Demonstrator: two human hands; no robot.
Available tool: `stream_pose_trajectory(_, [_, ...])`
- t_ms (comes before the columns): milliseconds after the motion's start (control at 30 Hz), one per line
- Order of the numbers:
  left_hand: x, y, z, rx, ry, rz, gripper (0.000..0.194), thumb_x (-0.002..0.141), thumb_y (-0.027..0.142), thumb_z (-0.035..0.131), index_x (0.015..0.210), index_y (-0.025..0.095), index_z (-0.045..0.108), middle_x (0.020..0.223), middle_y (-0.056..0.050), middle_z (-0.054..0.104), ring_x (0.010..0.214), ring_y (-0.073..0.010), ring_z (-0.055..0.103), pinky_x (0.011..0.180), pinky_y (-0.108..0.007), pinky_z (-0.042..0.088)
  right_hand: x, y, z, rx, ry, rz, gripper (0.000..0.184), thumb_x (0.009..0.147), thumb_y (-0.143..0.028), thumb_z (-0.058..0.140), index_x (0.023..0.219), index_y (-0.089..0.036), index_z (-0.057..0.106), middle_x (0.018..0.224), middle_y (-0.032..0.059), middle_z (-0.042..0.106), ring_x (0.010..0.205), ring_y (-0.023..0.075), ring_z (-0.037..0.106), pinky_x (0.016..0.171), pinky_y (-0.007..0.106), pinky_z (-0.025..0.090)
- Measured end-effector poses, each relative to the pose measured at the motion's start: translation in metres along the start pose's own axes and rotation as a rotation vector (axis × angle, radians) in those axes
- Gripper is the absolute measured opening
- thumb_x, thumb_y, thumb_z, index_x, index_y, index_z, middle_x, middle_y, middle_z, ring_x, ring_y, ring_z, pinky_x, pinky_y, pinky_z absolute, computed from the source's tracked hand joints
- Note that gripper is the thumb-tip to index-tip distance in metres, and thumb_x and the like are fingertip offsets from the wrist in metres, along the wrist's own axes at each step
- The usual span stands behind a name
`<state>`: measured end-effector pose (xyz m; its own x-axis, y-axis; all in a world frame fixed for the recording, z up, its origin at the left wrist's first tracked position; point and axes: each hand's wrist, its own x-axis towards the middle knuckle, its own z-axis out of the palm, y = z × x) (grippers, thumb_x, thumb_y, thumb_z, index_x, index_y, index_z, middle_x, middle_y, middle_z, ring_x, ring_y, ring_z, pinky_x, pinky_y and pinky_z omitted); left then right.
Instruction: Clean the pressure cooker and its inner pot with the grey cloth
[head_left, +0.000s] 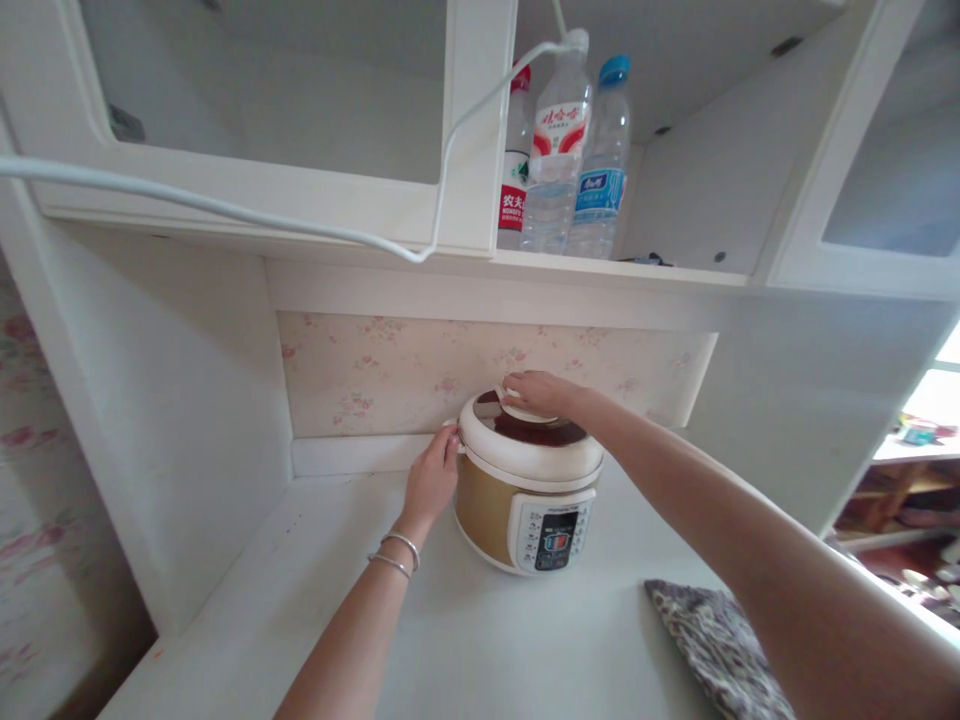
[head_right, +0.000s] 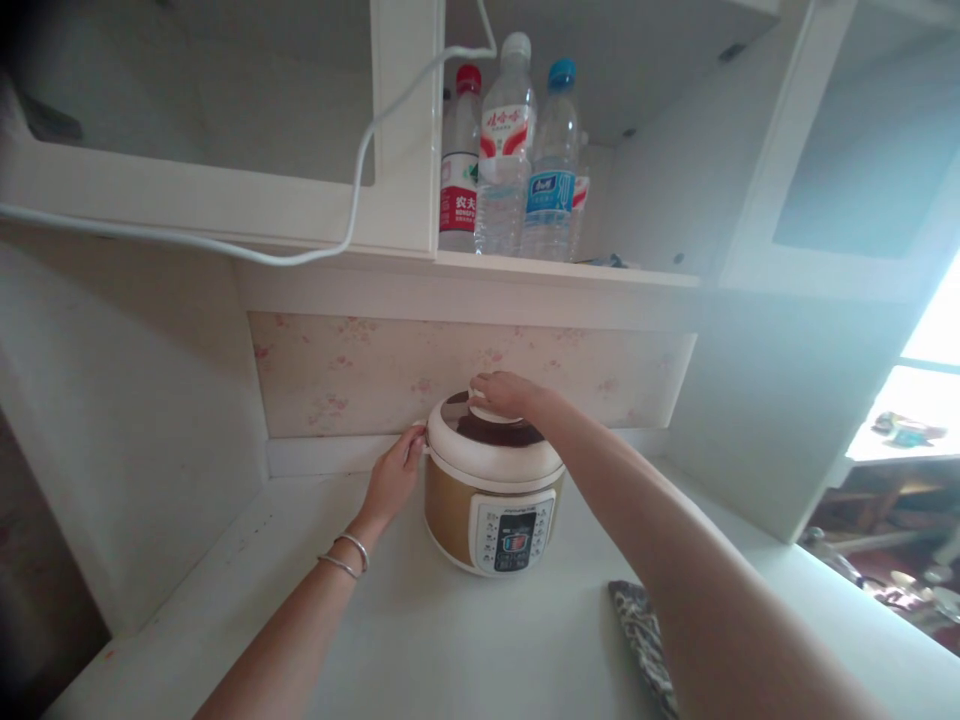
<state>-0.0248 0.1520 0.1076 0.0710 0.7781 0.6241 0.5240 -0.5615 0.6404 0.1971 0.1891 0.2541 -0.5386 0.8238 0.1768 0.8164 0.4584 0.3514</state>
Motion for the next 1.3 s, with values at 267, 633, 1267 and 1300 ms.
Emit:
stream_pose_trajectory(267, [0.0,-0.002,0.0,-0.032,-0.014,-0.005,0.036,0.097,0.037,0.033,0.124,0.027,0.054,0.125,-0.003,0.063,0.112,-0.019,0.059,0.098,-0.035,0.044,-0.016,-0.01,-0.009,-0.092,0.133,0.059,0.047,0.095,-0.053,0.035,0.129,-0.024,0.047,0.126,0.0113,0.055,0.11,0.0258,0.055,0.089,0.036,0.039])
stream_pose_trajectory(633, [-0.001,0.0,-0.004,0.009,-0.015,0.015,0.035,0.096,0.038,0.033,0.122,0.027,0.056,0.121,-0.004,0.065,0.11,-0.0208,0.06,0.096,-0.036,0.045,-0.199,-0.064,0.015,0.27,0.141,-0.005,0.035,0.097,-0.036,0.034,0.092,-0.023,0.065,0.089,0.0073,0.066,0.086,0.0205,0.06,0.081,0.035,0.047])
stream_pose_trajectory(1267, [-0.006,0.009,0.004,0.072,0.045,0.011,0.036,0.096,0.034,0.033,0.119,0.023,0.058,0.118,-0.005,0.066,0.107,-0.0205,0.061,0.094,-0.034,0.045,-0.422,-0.077,0.21,0.674,0.195,0.846,0.064,0.07,-0.053,0.063,0.131,-0.048,0.047,0.13,0.0003,0.058,0.124,0.0369,0.048,0.101,0.061,0.041])
stream_pose_trajectory(1300, [-0.006,0.01,0.003,0.074,0.045,0.013,0.035,0.096,0.034,0.033,0.119,0.023,0.058,0.118,-0.005,0.066,0.107,-0.0205,0.061,0.094,-0.034,0.045,-0.413,-0.073,0.207,0.692,0.246,0.909,0.059,0.069,-0.055,0.062,0.127,-0.044,0.052,0.124,0.0028,0.063,0.12,0.0384,0.052,0.098,0.062,0.043])
